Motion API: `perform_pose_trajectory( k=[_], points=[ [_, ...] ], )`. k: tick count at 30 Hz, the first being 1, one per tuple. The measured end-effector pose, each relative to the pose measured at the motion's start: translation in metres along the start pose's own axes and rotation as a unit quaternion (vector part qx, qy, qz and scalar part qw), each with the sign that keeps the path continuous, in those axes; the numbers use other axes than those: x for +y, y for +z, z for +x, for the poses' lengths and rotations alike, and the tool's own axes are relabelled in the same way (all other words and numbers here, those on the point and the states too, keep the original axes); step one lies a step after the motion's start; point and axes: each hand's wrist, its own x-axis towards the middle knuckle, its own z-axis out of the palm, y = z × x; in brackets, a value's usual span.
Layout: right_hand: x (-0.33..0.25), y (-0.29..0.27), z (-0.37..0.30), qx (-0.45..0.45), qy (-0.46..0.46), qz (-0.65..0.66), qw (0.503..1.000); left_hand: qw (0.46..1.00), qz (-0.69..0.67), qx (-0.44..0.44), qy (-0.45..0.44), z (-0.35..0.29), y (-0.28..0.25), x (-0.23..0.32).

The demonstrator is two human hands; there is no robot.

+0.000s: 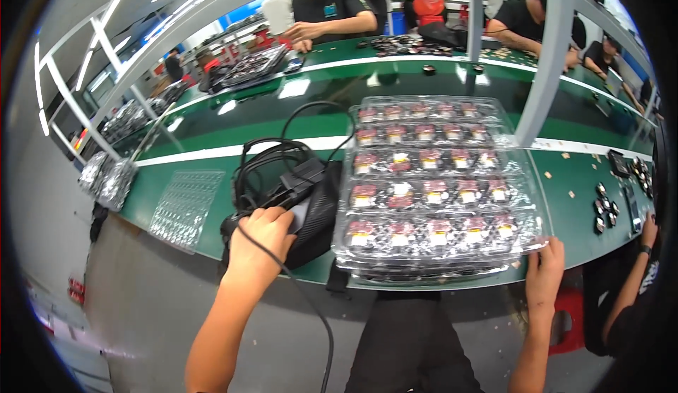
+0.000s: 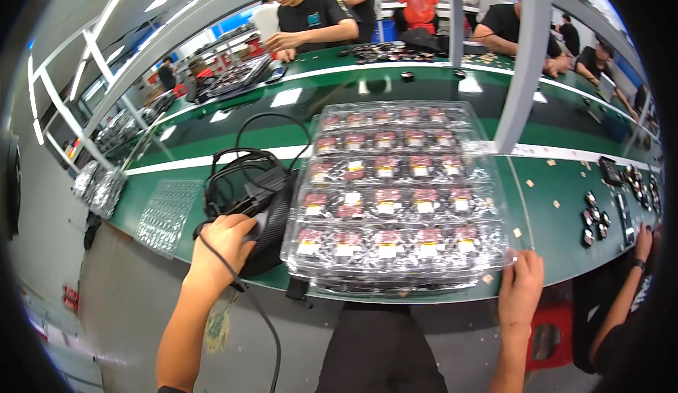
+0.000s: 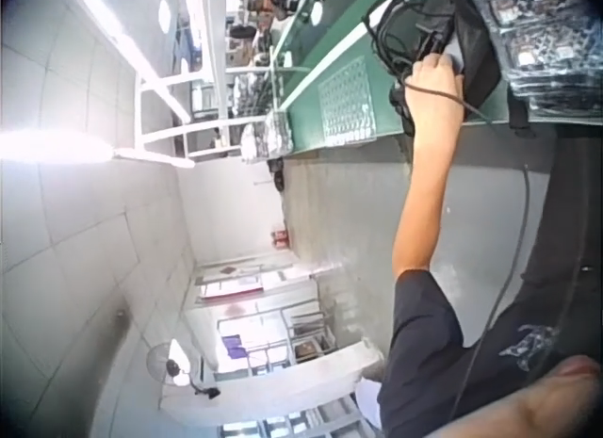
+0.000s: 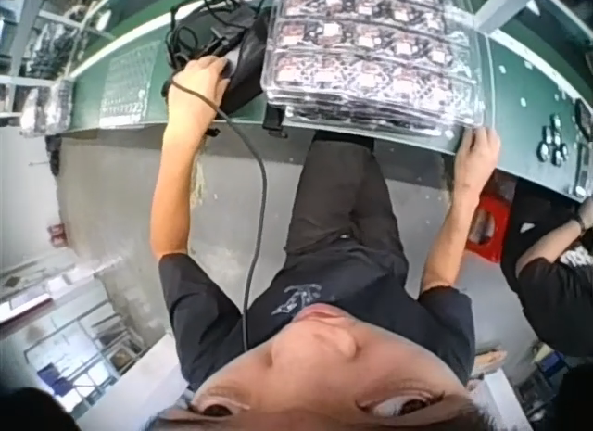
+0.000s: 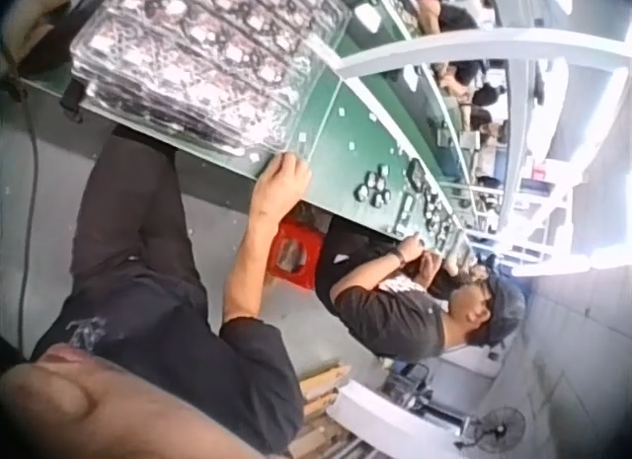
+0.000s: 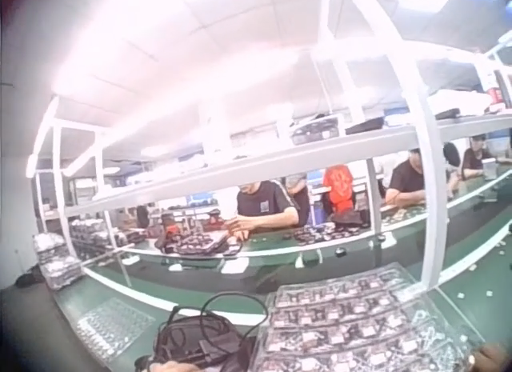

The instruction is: Assembling small electronic modules and organizing power adapters on a factory assembly line.

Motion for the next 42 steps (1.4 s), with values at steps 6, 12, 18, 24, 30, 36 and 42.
perform_pose_trajectory(
  k=[6,12,18,24,30,36,42],
  points=[
    [0.001,-0.007,-0.002,0.006,0.016,-0.003,1.000,0.998,0.055,-0.021,0.012,0.008,0.006,0.007],
    [0.005,-0.006,-0.002,0.016,-0.018,-0.001,1.000,0.994,0.068,-0.089,-0.011,0.014,0.002,0.013],
    [0.003,-0.006,-0.006,0.035,0.020,0.010,0.999,0.997,0.047,-0.062,-0.007,0.015,0.004,0.012],
    [-0.032,-0.046,-0.040,0.168,-0.134,0.059,0.975,0.999,0.005,-0.031,0.010,0.009,0.005,0.003],
    [-0.161,-0.034,-0.072,-0.131,-0.311,0.391,0.856,0.999,0.001,-0.049,0.016,0.012,0.002,0.001],
    [-0.205,0.025,-0.056,-0.166,-0.355,0.351,0.850,0.999,-0.020,-0.036,0.015,0.004,0.002,-0.002],
    [-0.269,0.069,-0.030,-0.180,-0.333,0.212,0.901,0.996,-0.072,-0.040,0.019,0.009,0.002,-0.004]
  ],
)
